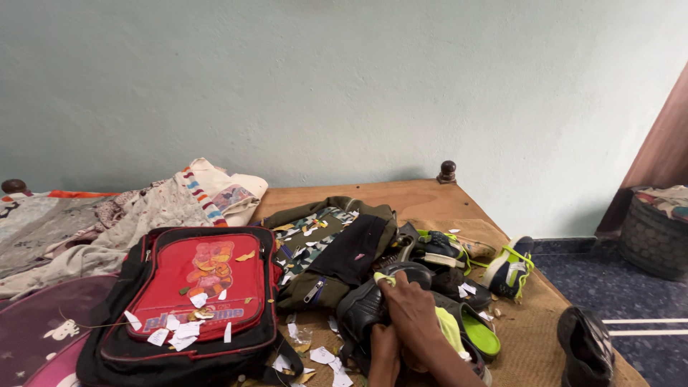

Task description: The person wipes the exterior of a black shoe with a green cloth on a wooden table. They rotate the shoe to clean different sides and then place it down before picking up another shoe to continue wiping.

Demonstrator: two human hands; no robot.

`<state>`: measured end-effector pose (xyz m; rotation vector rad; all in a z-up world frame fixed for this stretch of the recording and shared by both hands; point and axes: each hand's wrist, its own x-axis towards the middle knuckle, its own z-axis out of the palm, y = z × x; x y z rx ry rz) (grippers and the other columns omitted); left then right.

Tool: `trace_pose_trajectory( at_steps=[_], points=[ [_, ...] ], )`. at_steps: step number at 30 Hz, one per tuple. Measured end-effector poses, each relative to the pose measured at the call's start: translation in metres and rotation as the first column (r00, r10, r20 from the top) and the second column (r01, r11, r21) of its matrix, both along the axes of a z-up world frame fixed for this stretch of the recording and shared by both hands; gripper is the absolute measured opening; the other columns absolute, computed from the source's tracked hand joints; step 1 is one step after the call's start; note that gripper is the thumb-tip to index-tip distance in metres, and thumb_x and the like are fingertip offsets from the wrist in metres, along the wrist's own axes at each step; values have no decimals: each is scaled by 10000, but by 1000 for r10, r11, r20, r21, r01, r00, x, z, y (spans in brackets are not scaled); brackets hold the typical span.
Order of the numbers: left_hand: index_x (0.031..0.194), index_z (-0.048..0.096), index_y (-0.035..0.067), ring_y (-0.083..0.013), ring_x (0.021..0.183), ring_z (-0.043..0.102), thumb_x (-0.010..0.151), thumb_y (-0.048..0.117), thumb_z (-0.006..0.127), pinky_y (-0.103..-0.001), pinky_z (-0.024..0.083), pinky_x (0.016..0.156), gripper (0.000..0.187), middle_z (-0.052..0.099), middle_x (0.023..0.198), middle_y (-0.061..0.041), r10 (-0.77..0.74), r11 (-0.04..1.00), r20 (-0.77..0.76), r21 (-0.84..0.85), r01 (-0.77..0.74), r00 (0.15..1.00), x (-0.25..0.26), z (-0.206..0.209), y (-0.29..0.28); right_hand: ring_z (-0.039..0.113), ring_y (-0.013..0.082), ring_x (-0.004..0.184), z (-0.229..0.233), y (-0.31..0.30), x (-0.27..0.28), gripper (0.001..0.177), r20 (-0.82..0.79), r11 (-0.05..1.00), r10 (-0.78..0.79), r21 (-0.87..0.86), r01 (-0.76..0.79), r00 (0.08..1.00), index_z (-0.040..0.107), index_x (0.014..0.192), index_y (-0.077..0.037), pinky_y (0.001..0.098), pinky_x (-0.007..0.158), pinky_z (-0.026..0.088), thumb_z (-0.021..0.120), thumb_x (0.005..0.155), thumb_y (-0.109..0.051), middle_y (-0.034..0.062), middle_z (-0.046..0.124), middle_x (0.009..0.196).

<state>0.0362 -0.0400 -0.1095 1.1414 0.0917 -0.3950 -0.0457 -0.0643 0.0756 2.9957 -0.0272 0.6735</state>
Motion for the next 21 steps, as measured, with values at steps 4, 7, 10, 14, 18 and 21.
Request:
trace_pose_trajectory(
  at_steps=[4, 7, 10, 14, 18, 21],
  points=[
    [1094, 730, -99, -217, 865, 694, 965, 131, 660, -378, 526, 714, 272, 767, 1076, -174, -45, 989, -17, -139, 42, 999, -5, 8, 2, 697, 242, 834, -20, 26, 18, 294, -152, 1000, -24, -8, 23, 988, 675, 1239, -106, 361, 632, 603, 589, 963, -51, 152, 588, 1090],
    [1113, 733, -93, -225, 891, 699, 958, 134, 670, -384, 531, 748, 281, 769, 1088, -166, -68, 978, -26, -201, 61, 997, -12, 12, 3, 665, 244, 869, -49, 62, 14, 257, -200, 975, 135, -146, -166, 970, 691, 1166, -55, 366, 674, 568, 614, 920, -61, 158, 589, 1088],
    [1131, 736, -86, -234, 917, 705, 951, 137, 679, -391, 535, 782, 292, 771, 1099, -158, -71, 974, -35, -217, 61, 997, -12, 20, 9, 653, 230, 835, -61, 66, 15, 329, -286, 952, 196, -172, -252, 938, 649, 1253, -37, 342, 620, 565, 599, 930, 3, 175, 580, 1070],
    [1156, 740, -77, -245, 953, 712, 941, 141, 692, -399, 541, 828, 310, 774, 1115, -148, -57, 972, -52, -233, 43, 997, -16, 28, 11, 657, 225, 844, -38, 10, 19, 316, 42, 973, 83, -220, -72, 996, 684, 1179, -114, 342, 585, 569, 630, 869, -85, 106, 605, 1092],
    [1181, 744, -68, -256, 988, 719, 932, 145, 704, -407, 547, 873, 331, 777, 1130, -137, -19, 976, -77, -219, 2, 997, -25, 39, 11, 691, 221, 750, -3, -42, -1, 420, 70, 991, -136, 26, 135, 988, 650, 1299, -302, 370, 575, 577, 563, 942, -98, 93, 613, 990],
    [1187, 744, -70, -245, 984, 734, 903, 133, 738, -382, 560, 878, 349, 786, 1130, -130, 29, 972, -45, -233, -39, 999, -23, 37, 12, 707, 268, 775, 3, -54, -7, 454, 61, 951, -260, 189, 245, 964, 639, 1318, -310, 428, 635, 569, 566, 912, -118, 94, 617, 991]
  ],
)
